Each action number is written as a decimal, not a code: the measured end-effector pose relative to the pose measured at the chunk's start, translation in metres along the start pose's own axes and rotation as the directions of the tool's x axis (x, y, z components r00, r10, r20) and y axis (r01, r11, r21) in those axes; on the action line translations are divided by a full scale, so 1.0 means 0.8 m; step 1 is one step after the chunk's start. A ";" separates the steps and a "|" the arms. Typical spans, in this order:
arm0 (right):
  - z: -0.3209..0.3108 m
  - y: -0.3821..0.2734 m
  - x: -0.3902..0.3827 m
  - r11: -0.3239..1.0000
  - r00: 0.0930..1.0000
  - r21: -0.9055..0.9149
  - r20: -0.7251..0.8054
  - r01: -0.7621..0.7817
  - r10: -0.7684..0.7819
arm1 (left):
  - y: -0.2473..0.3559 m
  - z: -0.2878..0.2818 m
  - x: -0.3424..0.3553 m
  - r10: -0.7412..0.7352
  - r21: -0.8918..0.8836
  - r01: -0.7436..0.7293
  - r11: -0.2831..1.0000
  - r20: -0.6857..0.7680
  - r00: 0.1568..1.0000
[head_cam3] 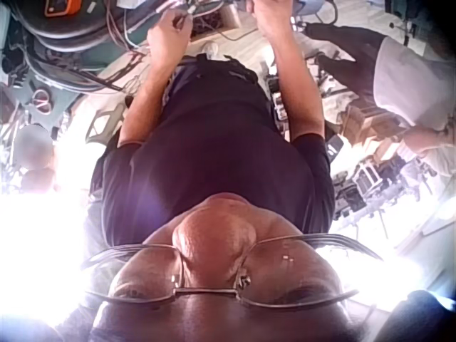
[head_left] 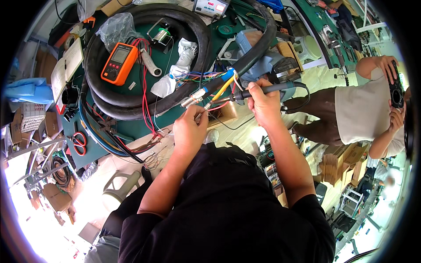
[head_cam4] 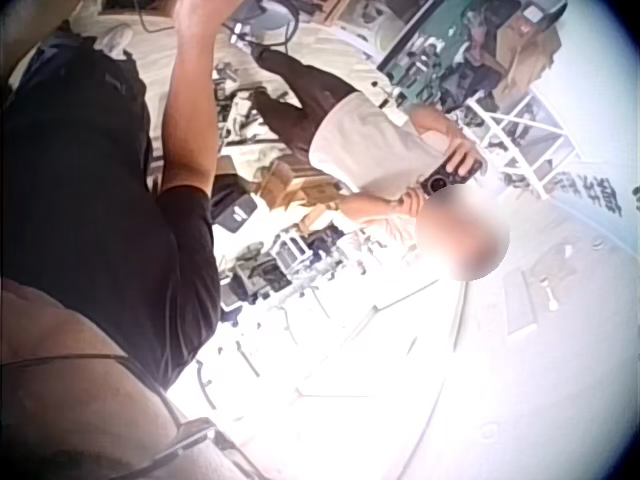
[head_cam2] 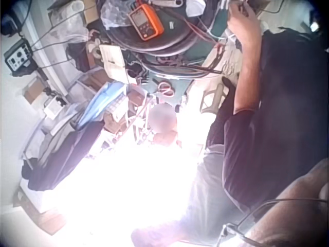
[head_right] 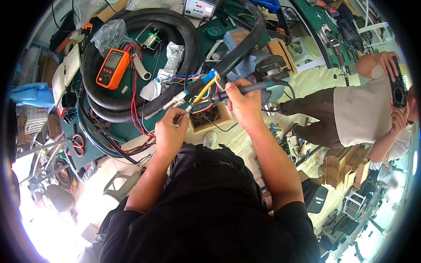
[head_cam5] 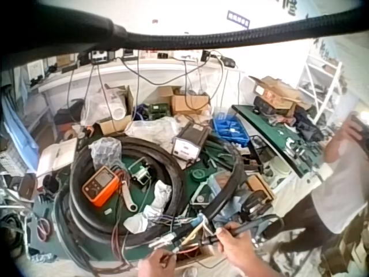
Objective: The person uses a soldering iron to connect wires on a large cable while another person assists by holding components.
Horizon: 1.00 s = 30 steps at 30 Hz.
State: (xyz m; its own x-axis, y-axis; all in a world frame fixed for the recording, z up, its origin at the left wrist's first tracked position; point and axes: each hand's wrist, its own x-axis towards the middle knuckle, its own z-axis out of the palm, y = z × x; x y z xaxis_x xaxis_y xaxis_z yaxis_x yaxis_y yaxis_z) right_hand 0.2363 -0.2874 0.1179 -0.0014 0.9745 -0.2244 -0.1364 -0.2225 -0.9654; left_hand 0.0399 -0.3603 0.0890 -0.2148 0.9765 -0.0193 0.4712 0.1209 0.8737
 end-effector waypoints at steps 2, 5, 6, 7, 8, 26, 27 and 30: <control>0.001 -0.001 -0.001 1.000 1.000 0.005 -0.007 -0.004 0.004 | 0.003 -0.001 0.000 -0.019 -0.004 0.020 1.000 0.013 1.000; 0.002 -0.001 -0.001 1.000 1.000 0.009 -0.012 0.002 -0.002 | 0.005 -0.002 0.002 -0.017 -0.006 0.018 1.000 0.019 1.000; 0.002 -0.001 -0.001 1.000 1.000 0.010 -0.013 0.006 -0.005 | 0.007 -0.003 0.002 -0.021 0.002 0.021 1.000 0.022 1.000; 0.002 -0.001 -0.001 1.000 1.000 0.007 -0.013 0.006 -0.006 | 0.008 -0.004 0.002 -0.024 0.011 0.024 1.000 0.025 0.999; 0.002 0.000 -0.001 1.000 1.000 0.004 -0.013 0.007 -0.007 | 0.008 -0.004 0.002 -0.028 0.020 0.027 0.999 0.028 0.999; 0.001 0.000 0.000 1.000 1.000 0.026 -0.015 0.005 -0.004 | 0.006 -0.001 0.005 0.002 0.033 -0.002 0.999 -0.017 1.000; 0.001 0.000 0.000 1.000 1.000 0.021 -0.018 0.005 -0.005 | 0.008 -0.002 0.005 -0.009 0.030 0.010 1.000 -0.009 1.000; 0.000 0.001 0.000 0.999 1.000 0.033 -0.018 0.003 -0.002 | 0.011 -0.004 0.005 -0.028 0.019 0.028 0.999 0.008 1.000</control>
State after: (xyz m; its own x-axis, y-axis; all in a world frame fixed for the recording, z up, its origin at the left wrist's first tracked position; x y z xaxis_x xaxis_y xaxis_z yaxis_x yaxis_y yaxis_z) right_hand 0.2360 -0.2877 0.1172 0.0169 0.9743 -0.2248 -0.1691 -0.2188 -0.9610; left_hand 0.0405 -0.3557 0.0977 -0.2206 0.9742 -0.0477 0.4813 0.1512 0.8634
